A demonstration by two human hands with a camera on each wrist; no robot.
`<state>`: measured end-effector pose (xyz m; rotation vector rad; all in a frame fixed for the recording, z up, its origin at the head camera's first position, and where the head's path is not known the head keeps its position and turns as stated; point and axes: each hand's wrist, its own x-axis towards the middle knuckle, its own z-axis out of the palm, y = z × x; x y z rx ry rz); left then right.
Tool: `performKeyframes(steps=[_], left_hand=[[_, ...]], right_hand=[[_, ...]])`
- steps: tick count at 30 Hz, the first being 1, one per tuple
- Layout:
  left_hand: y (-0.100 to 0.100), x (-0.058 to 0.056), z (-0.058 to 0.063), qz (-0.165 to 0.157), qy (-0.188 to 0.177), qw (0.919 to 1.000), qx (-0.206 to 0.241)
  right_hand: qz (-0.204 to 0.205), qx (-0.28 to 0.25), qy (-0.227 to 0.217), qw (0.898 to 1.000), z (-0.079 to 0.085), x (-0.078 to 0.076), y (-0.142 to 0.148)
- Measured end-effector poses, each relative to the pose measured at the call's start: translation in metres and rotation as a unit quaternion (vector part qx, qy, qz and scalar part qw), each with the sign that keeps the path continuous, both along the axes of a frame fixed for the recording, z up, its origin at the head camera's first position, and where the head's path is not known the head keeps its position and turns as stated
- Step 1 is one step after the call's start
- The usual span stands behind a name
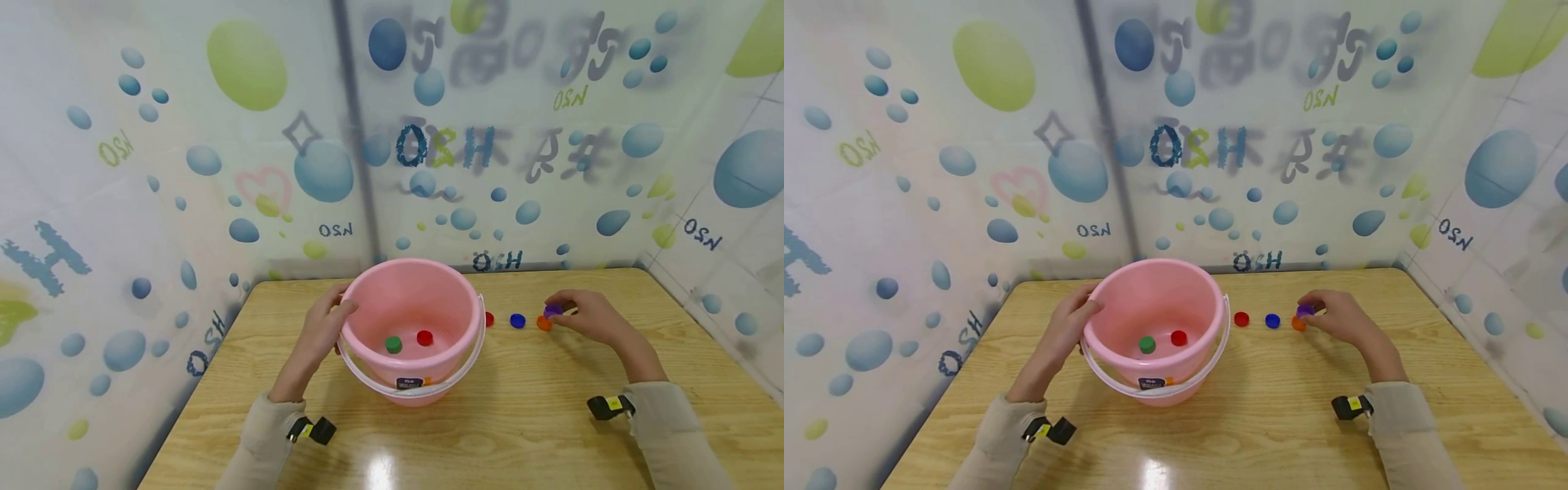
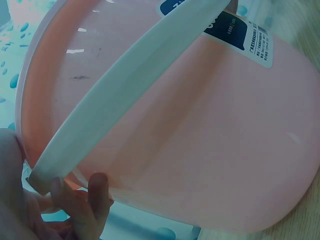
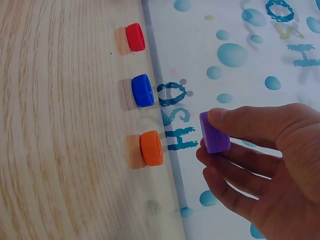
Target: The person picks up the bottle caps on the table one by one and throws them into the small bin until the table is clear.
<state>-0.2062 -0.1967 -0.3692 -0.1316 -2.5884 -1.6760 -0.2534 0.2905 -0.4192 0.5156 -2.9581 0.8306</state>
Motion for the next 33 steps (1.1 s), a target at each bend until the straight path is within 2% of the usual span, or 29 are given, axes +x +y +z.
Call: performKeyframes(steps=[33], left_hand=[[0.000, 0.001, -0.001, -0.005, 0.004, 1.0000, 0.003]], right_hand=[[0.021, 0.000, 0.004, 1.000, 0.010, 0.003, -0.009]])
